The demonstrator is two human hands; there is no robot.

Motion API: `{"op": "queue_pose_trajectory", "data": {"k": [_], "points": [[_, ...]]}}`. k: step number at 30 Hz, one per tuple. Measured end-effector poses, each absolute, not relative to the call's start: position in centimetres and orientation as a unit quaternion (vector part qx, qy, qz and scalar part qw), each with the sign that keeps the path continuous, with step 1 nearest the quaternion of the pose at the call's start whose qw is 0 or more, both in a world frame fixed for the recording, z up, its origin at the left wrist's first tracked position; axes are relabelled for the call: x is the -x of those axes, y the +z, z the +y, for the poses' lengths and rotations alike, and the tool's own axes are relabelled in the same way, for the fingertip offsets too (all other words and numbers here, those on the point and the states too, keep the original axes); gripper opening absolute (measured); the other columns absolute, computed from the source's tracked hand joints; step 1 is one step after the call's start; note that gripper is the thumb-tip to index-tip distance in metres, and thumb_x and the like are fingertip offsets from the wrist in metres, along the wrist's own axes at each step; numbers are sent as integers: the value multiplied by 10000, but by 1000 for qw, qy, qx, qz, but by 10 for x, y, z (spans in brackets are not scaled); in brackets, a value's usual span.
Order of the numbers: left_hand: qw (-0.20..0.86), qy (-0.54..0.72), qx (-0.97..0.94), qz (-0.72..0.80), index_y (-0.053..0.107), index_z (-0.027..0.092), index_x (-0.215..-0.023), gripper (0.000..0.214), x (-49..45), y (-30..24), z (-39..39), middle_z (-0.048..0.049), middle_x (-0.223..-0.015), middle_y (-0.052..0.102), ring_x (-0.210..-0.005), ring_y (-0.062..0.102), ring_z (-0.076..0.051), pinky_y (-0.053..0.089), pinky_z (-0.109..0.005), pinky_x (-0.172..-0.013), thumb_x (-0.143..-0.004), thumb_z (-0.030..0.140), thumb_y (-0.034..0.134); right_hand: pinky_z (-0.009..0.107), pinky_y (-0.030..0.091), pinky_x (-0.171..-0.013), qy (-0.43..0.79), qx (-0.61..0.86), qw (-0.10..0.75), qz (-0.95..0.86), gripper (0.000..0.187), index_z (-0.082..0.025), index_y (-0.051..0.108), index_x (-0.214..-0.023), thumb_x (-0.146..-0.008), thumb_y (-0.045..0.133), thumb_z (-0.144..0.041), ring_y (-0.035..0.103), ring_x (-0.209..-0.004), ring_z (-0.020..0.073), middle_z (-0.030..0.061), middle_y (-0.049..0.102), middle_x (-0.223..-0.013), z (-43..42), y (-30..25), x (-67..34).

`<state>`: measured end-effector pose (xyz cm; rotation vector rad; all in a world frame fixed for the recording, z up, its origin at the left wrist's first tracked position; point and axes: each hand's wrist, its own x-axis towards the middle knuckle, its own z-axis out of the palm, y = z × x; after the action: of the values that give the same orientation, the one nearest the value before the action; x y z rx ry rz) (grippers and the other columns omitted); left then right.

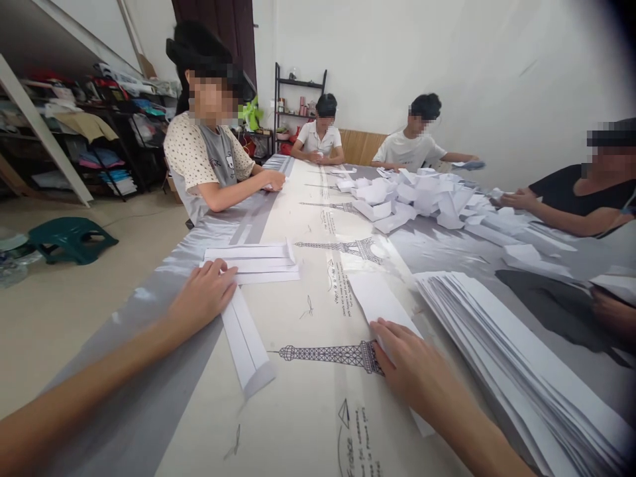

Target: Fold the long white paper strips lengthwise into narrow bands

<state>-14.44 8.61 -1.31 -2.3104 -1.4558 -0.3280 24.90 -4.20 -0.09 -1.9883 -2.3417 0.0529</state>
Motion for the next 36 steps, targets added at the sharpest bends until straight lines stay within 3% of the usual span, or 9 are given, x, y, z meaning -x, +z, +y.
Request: {"op": "queue_pose_trajectory", "data": {"k": [5,12,17,21,25,27,29,31,36], "points": [[206,-91,785,-577,605,116,-1157,298,135,-11,96,-191,-1086,604,-1000,618,-345,535,-458,-812,-994,256,399,411,598,-812,27,641,36,-766,287,-205,644,-1149,-1008,396,-180,652,-1217,316,135,691,-1299,-41,-2,-250],[198,-90,785,-580,558,156,-1075,251,135,-13,79,-155,-1040,619,-956,639,-313,543,-396,-684,-1026,283,347,427,601,-804,35,637,49,-768,242,-199,631,-1062,-1009,395,-189,629,-1233,326,134,695,-1267,-41,-2,-250],[162,-98,867,-461,605,182,-1029,339,133,-15,42,-153,-1080,636,-1020,628,-304,532,-444,-859,-1038,235,271,438,606,-743,33,632,56,-772,257,-200,622,-1041,-1016,366,-207,640,-1182,335,145,679,-1266,-40,1,-250],[125,-125,870,-461,600,174,-1260,378,132,-18,31,-146,-1205,636,-1076,635,-293,526,-437,-898,-1042,296,317,449,612,-713,14,624,78,-777,278,-202,638,-1036,-1017,362,-224,675,-1083,328,154,687,-1221,-38,-1,-251],[124,-153,879,-435,594,157,-1362,443,140,-29,42,-161,-1407,582,-1342,506,-339,447,-481,-1052,-1044,331,339,508,621,-808,-11,605,157,-780,303,-191,633,-1208,-1025,404,-266,645,-1170,349,162,644,-1334,-42,-6,-239],[117,-165,885,-419,568,114,-1398,469,143,-35,46,-166,-1443,570,-1375,485,-325,405,-477,-1105,-1059,325,322,519,605,-916,8,566,188,-803,332,-188,615,-1288,-1041,412,-277,637,-1202,328,148,661,-1327,-47,-9,-224],[105,-160,888,-418,544,80,-1419,482,144,-40,44,-175,-1436,578,-1344,517,-308,404,-468,-1105,-1073,319,308,505,553,-1046,41,520,193,-831,391,-170,555,-1396,-1050,431,-306,590,-1294,308,140,628,-1400,-53,-13,-207],[97,-154,889,-420,544,73,-1420,487,142,-41,38,-181,-1430,580,-1320,533,-310,415,-473,-1093,-1078,333,314,505,477,-1143,60,493,175,-850,519,-153,402,-1538,-1058,438,-345,461,-1432,304,133,489,-1553,-57,-19,-193],[79,-164,888,-423,535,120,-1441,494,137,-39,21,-164,-1441,576,-1354,506,-322,410,-485,-1120,-1073,399,359,545,307,-1244,75,462,122,-875,707,-186,52,-1653,-1080,391,-423,183,-1555,301,105,174,-1690,-58,-28,-183]]}}
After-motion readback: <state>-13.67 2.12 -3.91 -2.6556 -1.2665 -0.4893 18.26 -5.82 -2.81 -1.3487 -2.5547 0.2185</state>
